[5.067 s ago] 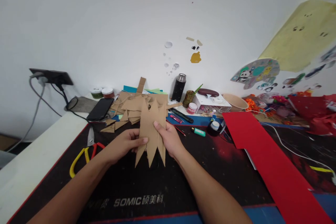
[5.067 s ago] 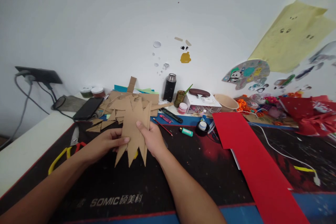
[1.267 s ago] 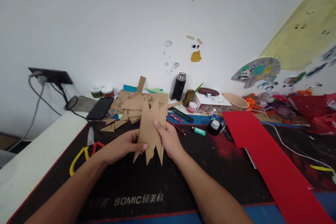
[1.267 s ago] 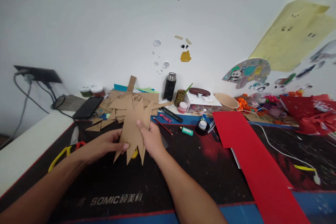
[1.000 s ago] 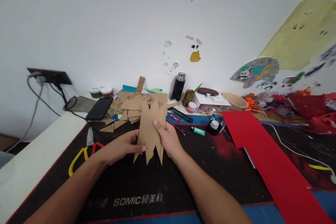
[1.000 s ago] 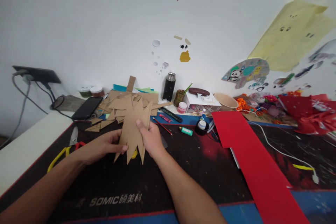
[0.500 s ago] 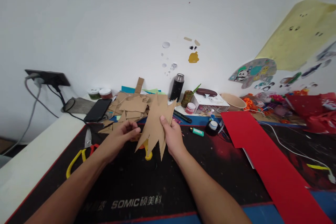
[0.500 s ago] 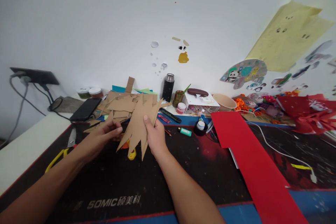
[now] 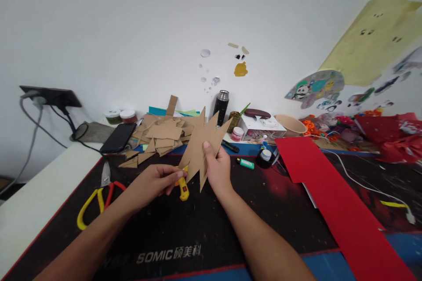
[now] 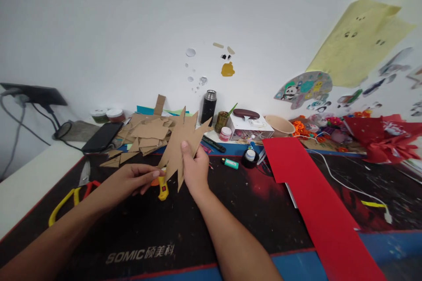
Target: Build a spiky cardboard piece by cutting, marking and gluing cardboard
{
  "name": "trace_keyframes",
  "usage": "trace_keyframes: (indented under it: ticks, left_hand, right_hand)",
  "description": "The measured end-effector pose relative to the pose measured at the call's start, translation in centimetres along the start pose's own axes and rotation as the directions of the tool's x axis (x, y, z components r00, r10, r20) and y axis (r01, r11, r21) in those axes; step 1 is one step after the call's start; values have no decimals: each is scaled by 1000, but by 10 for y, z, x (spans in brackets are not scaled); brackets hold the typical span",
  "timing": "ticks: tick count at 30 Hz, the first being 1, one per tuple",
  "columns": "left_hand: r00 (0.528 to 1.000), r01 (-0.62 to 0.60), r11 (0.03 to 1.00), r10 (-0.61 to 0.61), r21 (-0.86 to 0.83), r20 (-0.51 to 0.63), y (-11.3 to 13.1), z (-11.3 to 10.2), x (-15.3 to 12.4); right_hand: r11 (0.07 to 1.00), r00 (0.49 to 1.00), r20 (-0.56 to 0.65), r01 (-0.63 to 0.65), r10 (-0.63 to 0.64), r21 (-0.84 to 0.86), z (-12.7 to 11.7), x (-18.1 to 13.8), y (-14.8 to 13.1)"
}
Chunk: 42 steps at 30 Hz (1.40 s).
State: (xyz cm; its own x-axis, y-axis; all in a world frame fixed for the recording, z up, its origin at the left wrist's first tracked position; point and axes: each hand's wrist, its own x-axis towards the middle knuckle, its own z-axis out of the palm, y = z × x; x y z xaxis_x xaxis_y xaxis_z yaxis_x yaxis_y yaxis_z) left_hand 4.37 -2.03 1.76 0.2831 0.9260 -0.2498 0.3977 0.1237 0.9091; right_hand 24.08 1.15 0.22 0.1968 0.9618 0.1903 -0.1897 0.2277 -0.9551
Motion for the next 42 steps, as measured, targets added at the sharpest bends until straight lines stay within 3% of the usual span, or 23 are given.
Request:
trace_keyframes:
  ticks: [10,16,25,29,42]
  left_hand:
    - [993,-3,996,12,85,-115,12,5,-1]
    - [970,14,992,16,122,-242,14,6,-1]
    - [899,25,923,147,384,-412,4,6,0]
    - [896,27,878,192,479,-401,-1,6,-1]
    - [870,-62,833,315,549,-380,7,12,-6]
  right_hand:
    - [986,995,20,98,-96,-132,3,-8,-2]
    - [988,992,57,116,-111,-103,5,-12,4]
    - [960,966,240,156,-99,-231,9,-20,11]
    - [937,962,252,179,-103,-300,8,-21,13]
    - [951,950,307,141,-51,-277,9,-21,16]
